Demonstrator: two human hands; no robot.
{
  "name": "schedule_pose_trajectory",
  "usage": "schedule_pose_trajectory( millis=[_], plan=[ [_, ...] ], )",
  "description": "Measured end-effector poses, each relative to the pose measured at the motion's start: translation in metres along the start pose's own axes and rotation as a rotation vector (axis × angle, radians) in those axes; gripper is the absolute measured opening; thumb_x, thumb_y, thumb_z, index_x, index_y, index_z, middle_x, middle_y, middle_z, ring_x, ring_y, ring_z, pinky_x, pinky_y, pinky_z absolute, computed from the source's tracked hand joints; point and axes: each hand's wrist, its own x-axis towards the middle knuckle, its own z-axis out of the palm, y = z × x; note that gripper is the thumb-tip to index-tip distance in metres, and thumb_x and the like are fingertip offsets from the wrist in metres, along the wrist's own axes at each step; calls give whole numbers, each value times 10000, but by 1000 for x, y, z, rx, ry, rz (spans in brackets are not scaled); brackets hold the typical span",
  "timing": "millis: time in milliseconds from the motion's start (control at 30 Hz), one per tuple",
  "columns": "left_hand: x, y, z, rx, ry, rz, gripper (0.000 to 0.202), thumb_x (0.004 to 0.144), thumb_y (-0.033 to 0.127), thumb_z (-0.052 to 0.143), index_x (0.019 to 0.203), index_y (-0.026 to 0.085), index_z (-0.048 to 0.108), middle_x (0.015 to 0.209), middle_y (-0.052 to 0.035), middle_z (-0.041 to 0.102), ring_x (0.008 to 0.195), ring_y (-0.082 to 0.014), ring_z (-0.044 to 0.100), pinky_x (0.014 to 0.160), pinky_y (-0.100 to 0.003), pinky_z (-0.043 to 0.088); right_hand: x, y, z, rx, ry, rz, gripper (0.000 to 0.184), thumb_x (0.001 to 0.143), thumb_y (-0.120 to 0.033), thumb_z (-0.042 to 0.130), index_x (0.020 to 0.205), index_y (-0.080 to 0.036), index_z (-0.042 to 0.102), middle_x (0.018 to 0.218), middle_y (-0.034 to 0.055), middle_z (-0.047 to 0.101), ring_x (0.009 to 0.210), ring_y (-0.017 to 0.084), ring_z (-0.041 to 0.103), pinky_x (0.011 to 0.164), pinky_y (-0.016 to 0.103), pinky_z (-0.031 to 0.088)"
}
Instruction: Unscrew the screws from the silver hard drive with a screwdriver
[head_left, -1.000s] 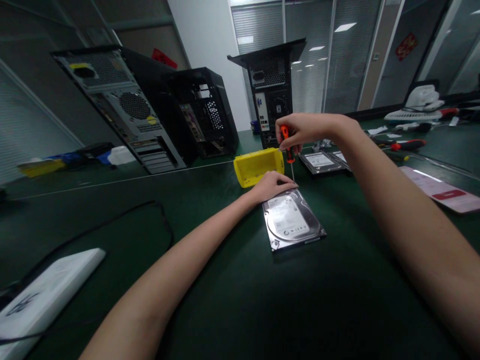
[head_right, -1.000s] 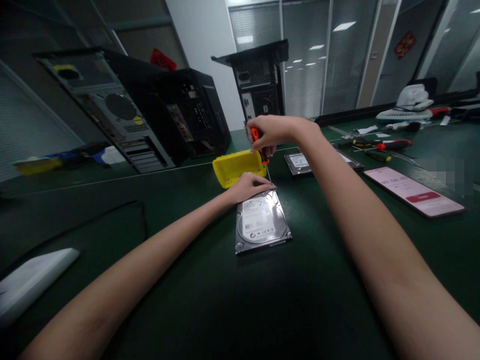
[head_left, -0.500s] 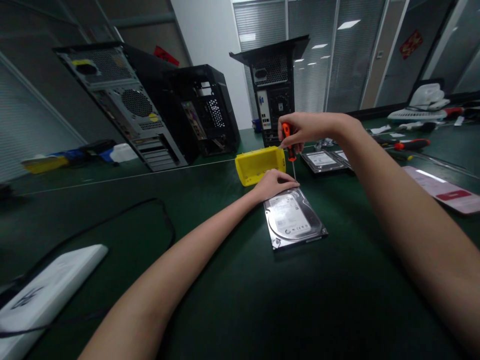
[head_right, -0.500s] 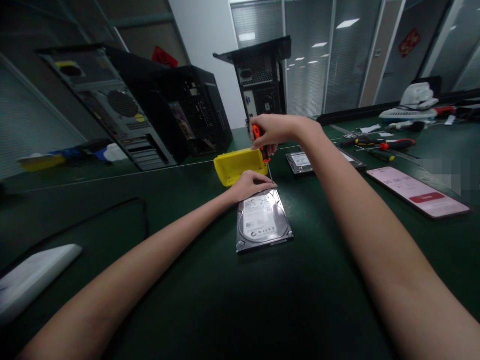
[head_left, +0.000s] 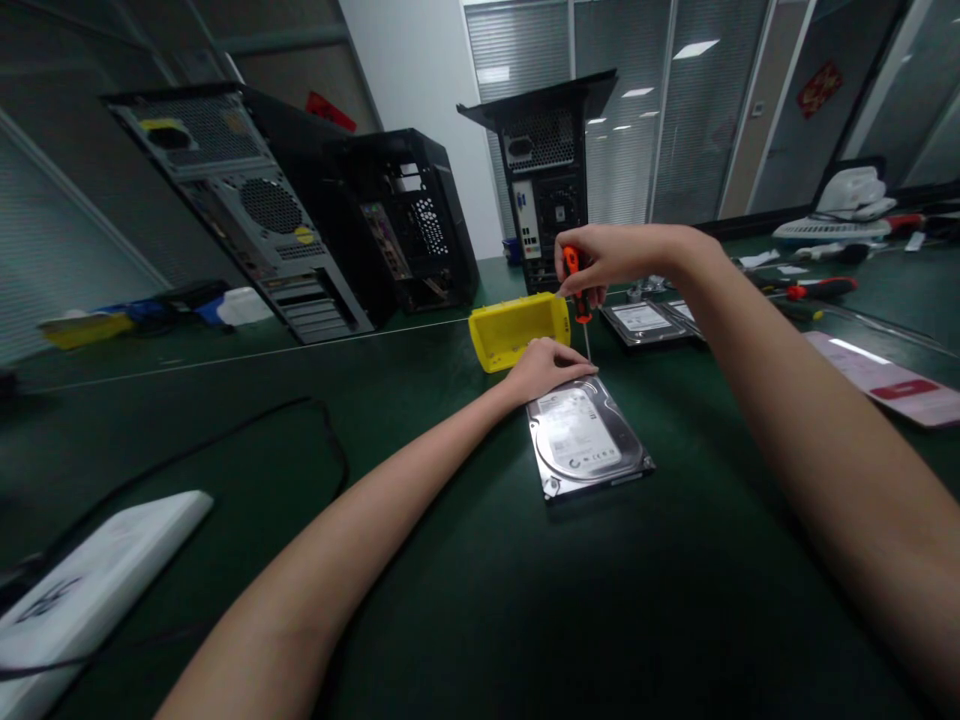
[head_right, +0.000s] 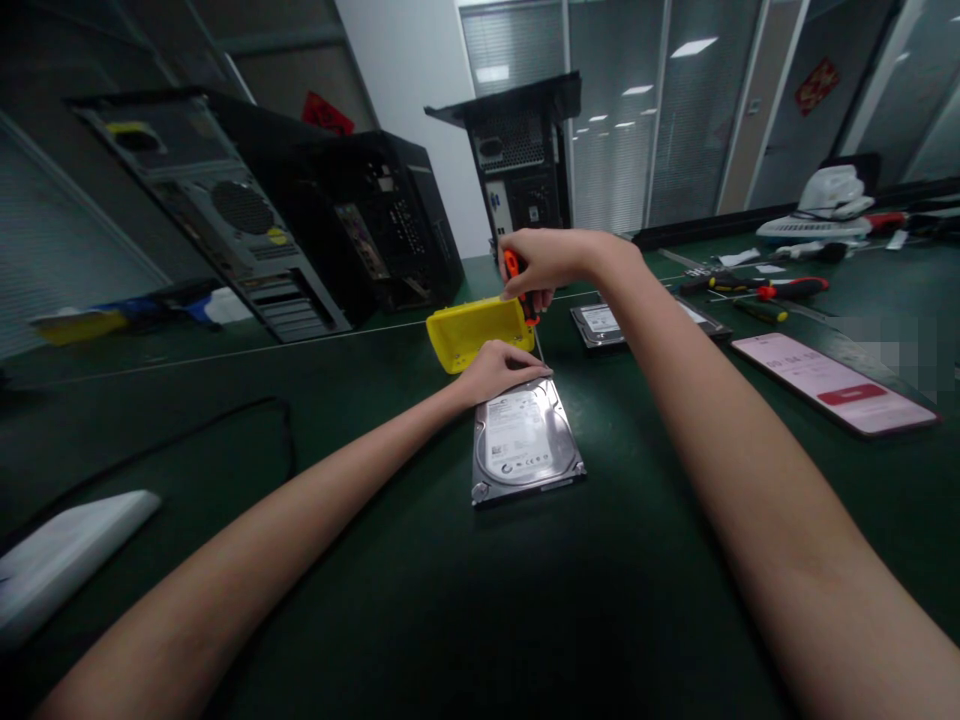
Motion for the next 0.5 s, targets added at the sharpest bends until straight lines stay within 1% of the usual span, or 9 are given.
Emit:
schedule_pose_trajectory(
  millis=[200,367,500],
  plan=[
    [0,1,1,0,17,-3,256,776,369,621,854,160,746,842,-73,729,732,-160,647,679,-272,483,1,1,0,-3,9,8,319,787,-332,605,1018,-152,480,941,62,619,864,173,655,640,237,543],
    [-1,2,1,-6,20,-20,251,771,366,627,852,162,747,843,-74,728,737,-164,648,677,-272,481,2,4,0,5,17,12,322,783,-351,607,1002,-153,478,938,55,616,813,154,661,601,218,535],
    [-1,2,1,-4,22,-27,254,773,373,623,851,165,748,847,-67,729,751,-164,647,686,-264,479,2,3,1,20,6,36,342,781,-366,606,1017,-156,473,945,59,626,851,169,663,636,234,542]
  ],
)
